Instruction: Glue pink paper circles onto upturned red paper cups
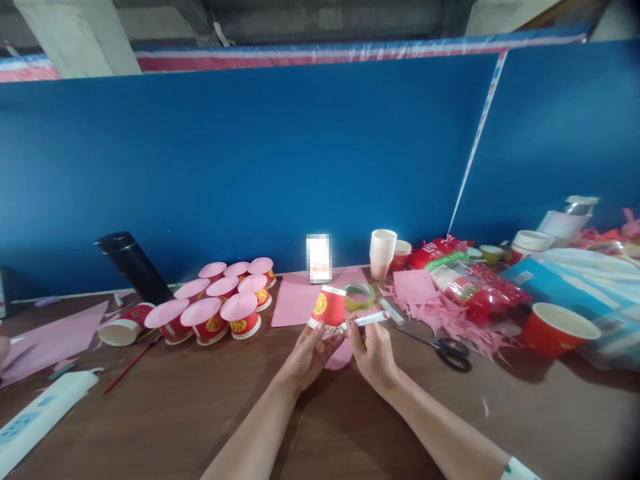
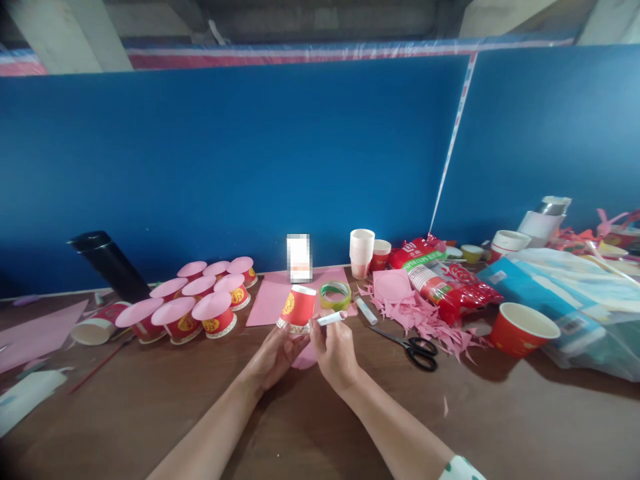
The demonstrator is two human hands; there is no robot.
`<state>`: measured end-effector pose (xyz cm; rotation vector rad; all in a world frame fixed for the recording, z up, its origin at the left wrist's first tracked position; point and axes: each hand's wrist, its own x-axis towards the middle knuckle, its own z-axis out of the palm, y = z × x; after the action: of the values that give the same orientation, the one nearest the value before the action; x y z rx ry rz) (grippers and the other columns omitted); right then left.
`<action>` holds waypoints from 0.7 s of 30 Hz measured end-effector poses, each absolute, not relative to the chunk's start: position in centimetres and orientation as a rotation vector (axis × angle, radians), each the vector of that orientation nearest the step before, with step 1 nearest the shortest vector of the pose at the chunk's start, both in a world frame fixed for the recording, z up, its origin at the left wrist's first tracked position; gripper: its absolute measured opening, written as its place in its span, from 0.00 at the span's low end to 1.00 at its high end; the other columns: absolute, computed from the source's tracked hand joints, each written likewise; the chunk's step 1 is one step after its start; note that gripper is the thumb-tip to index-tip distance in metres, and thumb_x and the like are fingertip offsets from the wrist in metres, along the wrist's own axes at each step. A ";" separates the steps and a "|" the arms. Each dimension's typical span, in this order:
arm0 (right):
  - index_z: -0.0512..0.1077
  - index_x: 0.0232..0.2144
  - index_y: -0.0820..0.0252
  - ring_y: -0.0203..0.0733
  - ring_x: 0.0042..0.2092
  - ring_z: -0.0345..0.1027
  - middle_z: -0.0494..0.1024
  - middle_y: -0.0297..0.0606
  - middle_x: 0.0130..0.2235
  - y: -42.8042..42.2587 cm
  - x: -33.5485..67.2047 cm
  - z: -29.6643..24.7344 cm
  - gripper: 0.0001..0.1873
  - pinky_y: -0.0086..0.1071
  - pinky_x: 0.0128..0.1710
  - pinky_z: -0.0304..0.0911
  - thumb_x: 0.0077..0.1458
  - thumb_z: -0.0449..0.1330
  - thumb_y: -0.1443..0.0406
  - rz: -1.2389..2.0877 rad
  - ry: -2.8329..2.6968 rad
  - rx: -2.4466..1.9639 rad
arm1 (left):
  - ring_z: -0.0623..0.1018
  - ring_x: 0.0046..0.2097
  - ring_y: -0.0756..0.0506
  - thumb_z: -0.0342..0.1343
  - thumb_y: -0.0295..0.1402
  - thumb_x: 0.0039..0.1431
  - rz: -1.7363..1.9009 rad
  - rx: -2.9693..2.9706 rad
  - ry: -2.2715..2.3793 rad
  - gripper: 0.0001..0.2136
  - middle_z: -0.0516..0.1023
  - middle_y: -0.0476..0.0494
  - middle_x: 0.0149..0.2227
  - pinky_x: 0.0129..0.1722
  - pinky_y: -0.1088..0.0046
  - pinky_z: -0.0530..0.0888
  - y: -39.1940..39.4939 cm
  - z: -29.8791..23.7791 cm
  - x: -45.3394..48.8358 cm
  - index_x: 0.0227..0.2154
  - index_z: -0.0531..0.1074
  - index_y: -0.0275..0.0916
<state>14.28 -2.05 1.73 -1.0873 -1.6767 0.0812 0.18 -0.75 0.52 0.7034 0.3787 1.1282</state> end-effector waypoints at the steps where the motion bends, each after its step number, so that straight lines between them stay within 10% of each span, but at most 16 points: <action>1: 0.64 0.32 0.61 0.38 0.30 0.69 0.73 0.39 0.29 -2.0 14.3 1.7 0.06 0.30 0.31 0.63 0.57 0.48 0.66 0.071 -1.672 -1.089 | 0.75 0.43 0.44 0.53 0.31 0.54 1.125 0.708 0.383 0.19 0.74 0.40 0.45 0.51 0.62 0.65 -0.8 0.6 0.2 0.50 0.63 0.39; 21: 0.67 0.31 0.63 0.40 0.28 0.69 0.73 0.41 0.26 -2.0 14.1 1.9 0.11 0.30 0.29 0.63 0.57 0.47 0.63 0.100 -1.683 -1.164 | 0.75 0.42 0.45 0.54 0.34 0.54 1.125 0.694 0.397 0.19 0.74 0.40 0.45 0.50 0.62 0.66 -0.6 0.5 0.2 0.49 0.64 0.39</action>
<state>14.09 -1.99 1.88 -1.1636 -1.6826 0.0997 0.23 -0.64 0.49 0.6945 0.3973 1.1252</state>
